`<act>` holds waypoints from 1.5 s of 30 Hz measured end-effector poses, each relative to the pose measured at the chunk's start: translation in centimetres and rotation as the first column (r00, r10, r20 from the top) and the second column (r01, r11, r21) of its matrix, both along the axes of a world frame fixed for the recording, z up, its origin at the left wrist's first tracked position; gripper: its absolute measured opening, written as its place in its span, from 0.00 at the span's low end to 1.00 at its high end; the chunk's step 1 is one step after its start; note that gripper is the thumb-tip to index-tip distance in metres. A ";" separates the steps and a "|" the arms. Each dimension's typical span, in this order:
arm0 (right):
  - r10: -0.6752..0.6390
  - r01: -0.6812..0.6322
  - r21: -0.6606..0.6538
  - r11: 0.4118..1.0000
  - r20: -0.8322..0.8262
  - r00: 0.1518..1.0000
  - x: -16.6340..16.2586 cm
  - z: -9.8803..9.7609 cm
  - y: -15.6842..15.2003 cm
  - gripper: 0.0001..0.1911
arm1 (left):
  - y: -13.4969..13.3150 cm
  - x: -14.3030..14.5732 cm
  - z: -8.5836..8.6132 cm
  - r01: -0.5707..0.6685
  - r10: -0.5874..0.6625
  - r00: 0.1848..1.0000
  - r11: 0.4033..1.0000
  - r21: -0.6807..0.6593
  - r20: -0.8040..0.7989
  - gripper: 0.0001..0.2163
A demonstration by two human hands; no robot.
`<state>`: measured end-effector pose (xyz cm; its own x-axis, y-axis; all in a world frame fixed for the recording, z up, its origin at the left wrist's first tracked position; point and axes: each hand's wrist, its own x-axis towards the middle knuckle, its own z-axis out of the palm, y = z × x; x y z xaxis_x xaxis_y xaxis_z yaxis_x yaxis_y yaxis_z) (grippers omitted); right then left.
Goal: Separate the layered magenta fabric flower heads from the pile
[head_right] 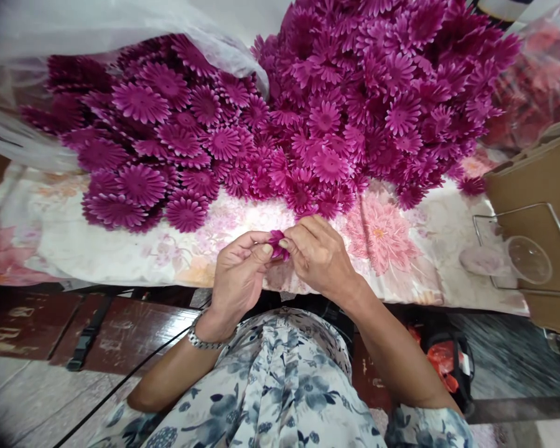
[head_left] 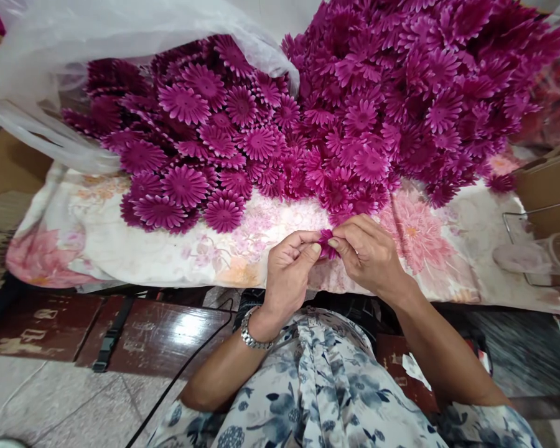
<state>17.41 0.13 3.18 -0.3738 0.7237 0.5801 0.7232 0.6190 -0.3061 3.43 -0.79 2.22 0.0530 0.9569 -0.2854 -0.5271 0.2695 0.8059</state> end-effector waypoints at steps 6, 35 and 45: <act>0.007 -0.008 -0.061 0.998 -0.012 1.000 -0.1 -0.1 -0.4 0.09 | 0.3 -0.1 0.0 -0.033 0.033 0.997 0.999 0.001 -0.074 0.04; -0.221 -0.222 -0.611 0.760 -0.565 0.795 -0.3 -0.3 -2.3 0.04 | -0.7 -1.0 -0.3 0.161 -0.119 0.954 0.977 0.138 -0.275 0.04; -0.277 -0.357 -0.630 0.689 -0.685 0.674 0.2 -0.9 -2.6 0.06 | -0.4 -0.8 0.5 0.217 -0.219 0.975 0.975 -0.054 -0.034 0.06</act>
